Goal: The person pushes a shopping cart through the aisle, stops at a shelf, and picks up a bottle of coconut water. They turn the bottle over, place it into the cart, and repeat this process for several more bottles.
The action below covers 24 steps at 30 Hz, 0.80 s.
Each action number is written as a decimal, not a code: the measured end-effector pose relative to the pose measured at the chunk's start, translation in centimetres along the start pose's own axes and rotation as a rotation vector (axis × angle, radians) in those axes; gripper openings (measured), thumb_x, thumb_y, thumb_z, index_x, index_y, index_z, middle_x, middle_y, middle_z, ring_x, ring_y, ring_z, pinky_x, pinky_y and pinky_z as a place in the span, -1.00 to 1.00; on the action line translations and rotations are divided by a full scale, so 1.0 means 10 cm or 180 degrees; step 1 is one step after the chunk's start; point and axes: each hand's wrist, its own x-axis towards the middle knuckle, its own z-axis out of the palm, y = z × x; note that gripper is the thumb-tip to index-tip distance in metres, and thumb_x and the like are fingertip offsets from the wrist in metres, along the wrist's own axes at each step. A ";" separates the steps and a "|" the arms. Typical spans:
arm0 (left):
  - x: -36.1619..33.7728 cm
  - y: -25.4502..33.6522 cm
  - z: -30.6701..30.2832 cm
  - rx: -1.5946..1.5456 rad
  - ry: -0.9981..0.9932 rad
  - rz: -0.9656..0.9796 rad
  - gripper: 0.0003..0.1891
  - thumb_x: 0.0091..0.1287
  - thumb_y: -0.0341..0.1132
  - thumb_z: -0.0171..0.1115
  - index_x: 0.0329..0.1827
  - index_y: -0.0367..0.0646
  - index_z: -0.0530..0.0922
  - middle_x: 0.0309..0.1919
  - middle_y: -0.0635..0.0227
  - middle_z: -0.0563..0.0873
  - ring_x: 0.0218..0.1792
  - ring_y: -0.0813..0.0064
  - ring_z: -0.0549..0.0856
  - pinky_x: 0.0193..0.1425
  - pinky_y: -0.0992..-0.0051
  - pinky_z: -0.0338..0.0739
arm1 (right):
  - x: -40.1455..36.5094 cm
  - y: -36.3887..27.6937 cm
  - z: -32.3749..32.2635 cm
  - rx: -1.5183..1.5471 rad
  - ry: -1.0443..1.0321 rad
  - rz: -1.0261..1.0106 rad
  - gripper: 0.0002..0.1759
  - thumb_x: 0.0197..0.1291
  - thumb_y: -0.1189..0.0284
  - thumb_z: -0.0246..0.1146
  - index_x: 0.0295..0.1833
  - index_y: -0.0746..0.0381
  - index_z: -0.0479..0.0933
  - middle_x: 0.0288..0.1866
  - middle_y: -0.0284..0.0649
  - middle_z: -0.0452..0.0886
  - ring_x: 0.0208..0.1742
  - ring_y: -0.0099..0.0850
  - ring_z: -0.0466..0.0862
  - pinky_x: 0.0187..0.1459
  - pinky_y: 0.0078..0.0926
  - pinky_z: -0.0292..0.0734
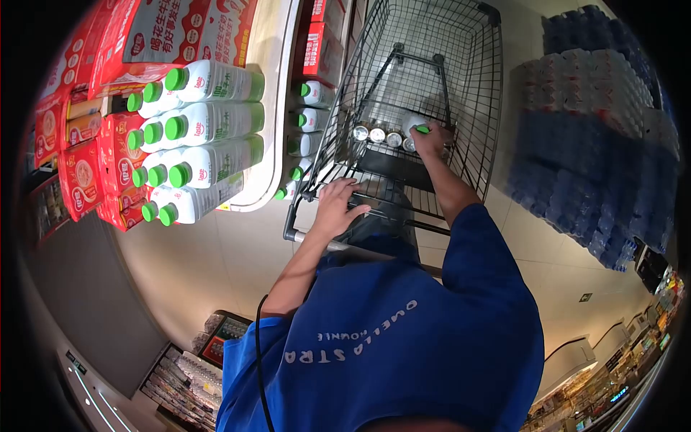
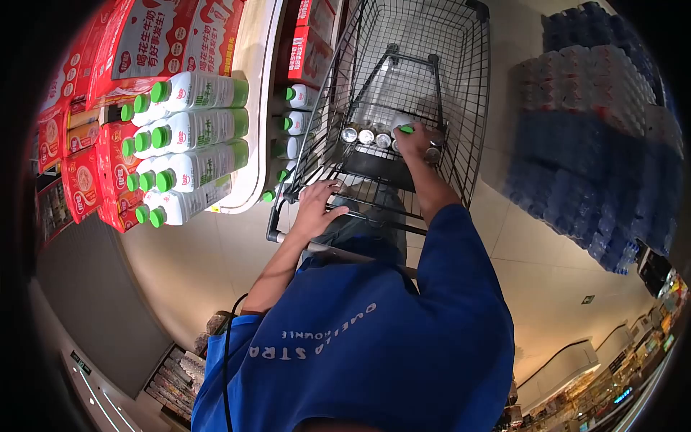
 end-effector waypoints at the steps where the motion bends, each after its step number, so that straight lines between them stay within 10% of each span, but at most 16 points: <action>1: -0.02 0.03 0.00 -0.0001 -0.0005 -0.0024 -0.42 0.26 0.06 0.45 0.20 -0.15 0.63 0.34 0.28 0.59 0.38 0.12 0.46 0.47 0.15 0.24 | -0.01 0.09 0.06 -0.0093 -0.0034 -0.0024 -0.22 -0.15 0.07 0.57 0.23 0.14 0.57 0.11 0.03 0.69 0.10 -0.01 0.72 0.10 -0.15 0.64; 5: -0.01 0.01 0.02 -0.0114 0.0056 0.0012 -0.43 0.25 0.08 0.45 0.17 -0.15 0.65 0.30 0.28 0.63 0.36 0.13 0.49 0.45 0.17 0.27 | -0.06 0.26 0.21 -0.0420 0.0352 -0.0640 -0.25 -0.09 0.12 0.56 0.25 0.15 0.56 0.15 0.01 0.67 0.17 0.01 0.69 0.15 -0.10 0.63; 24: -0.11 -0.02 0.10 -0.0034 0.0227 -0.0016 -0.40 0.22 0.18 0.43 0.11 -0.12 0.69 0.23 0.29 0.66 0.28 0.17 0.57 0.36 0.20 0.37 | -0.30 -0.42 -0.20 -0.0838 -0.0528 0.0314 -0.21 0.06 0.02 0.46 0.27 0.29 0.42 0.35 0.09 0.49 0.32 0.06 0.57 0.28 -0.03 0.57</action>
